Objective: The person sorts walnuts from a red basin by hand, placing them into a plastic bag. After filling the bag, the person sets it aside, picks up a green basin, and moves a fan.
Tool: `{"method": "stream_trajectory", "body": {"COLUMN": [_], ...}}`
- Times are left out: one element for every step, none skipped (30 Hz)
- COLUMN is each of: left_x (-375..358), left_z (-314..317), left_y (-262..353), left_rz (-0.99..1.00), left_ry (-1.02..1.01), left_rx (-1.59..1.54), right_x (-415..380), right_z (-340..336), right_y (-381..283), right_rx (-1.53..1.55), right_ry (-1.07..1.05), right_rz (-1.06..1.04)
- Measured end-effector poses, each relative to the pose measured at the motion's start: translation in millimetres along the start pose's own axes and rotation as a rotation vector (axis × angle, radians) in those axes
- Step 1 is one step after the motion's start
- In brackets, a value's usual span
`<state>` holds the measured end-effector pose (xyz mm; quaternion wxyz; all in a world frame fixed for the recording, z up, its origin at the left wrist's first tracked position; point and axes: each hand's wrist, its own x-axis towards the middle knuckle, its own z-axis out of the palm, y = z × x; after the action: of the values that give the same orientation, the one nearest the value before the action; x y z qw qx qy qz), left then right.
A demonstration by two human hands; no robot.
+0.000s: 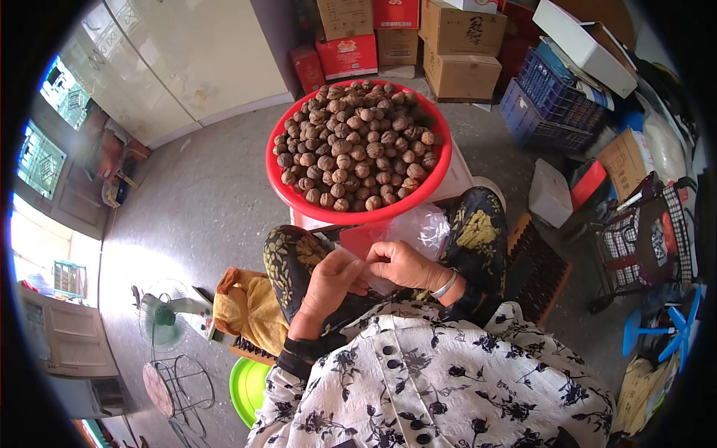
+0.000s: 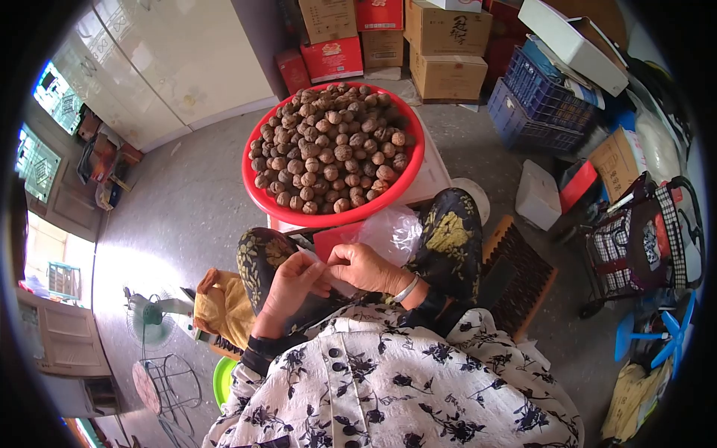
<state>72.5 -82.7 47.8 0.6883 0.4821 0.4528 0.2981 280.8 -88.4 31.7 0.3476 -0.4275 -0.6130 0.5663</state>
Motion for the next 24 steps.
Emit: {"method": "stream_trajectory", "body": {"left_x": [1,3,3,3,2,3,4,4,5,5,5,6,8,8,8,6,5,6,7,8,7,7,8,8], "left_z": [-1,-1,0,2,2,3,3,3,4,5,6,5,4,3,2,0,-2,-7,-12,-16,-20,-19,-18,-18], "left_y": [-2,-3,-3,-2,-2,-3,-3,-3,-2,0,1,0,-2,-3,-3,-1,0,-3,-5,-5,-5,-1,2,4], "left_rz": [0.008,0.018,0.022,0.038,0.054,0.057,0.071,0.085,0.088,0.067,0.044,0.046,0.035,0.023,0.023,0.042,0.061,0.063,0.088,0.113,0.088,0.09,0.117,0.143], "left_ry": [0.006,0.009,0.0,0.018,0.038,0.034,0.042,0.049,0.045,0.056,0.066,0.062,0.07,0.078,0.076,0.088,0.1,0.099,0.125,0.151,0.208,0.208,0.236,0.265], "left_rx": [0.004,0.007,0.006,-0.008,-0.022,-0.022,-0.043,-0.064,-0.065,-0.089,-0.114,-0.114,-0.097,-0.081,-0.081,-0.05,-0.02,-0.019,-0.082,-0.146,-0.151,-0.151,-0.139,-0.127], "right_x": [0,1,0,0,0,0,0,1,1,3,3,4,4,4,4,4,4,4,4,5,7,8,9,9], "right_z": [0,0,-1,-1,-1,-2,-2,-3,-3,-3,-3,-3,-3,-3,-6,-10,-13,-16,-18,-21,-23,-22,-20,-17], "right_y": [-1,-1,-1,-1,-1,-2,-3,-4,-2,1,3,6,6,6,6,3,2,2,4,6,12,15,18,20], "right_rx": [0.008,0.013,0.006,-0.005,-0.015,-0.019,-0.007,0.006,0.002,0.024,0.047,0.044,0.071,0.099,0.098,0.097,0.096,0.095,0.14,0.185,0.111,0.109,0.036,-0.037], "right_ry": [0.006,0.015,0.023,0.043,0.06,0.064,0.073,0.083,0.086,0.103,0.119,0.123,0.146,0.169,0.171,0.23,0.29,0.29,0.332,0.373,0.399,0.399,0.418,0.435], "right_rz": [-0.01,-0.021,-0.02,-0.033,-0.046,-0.047,-0.032,-0.018,-0.019,-0.03,-0.042,-0.042,-0.031,-0.019,-0.019,-0.018,-0.018,-0.019,0.033,0.084,0.074,0.072,0.061,0.05]}}
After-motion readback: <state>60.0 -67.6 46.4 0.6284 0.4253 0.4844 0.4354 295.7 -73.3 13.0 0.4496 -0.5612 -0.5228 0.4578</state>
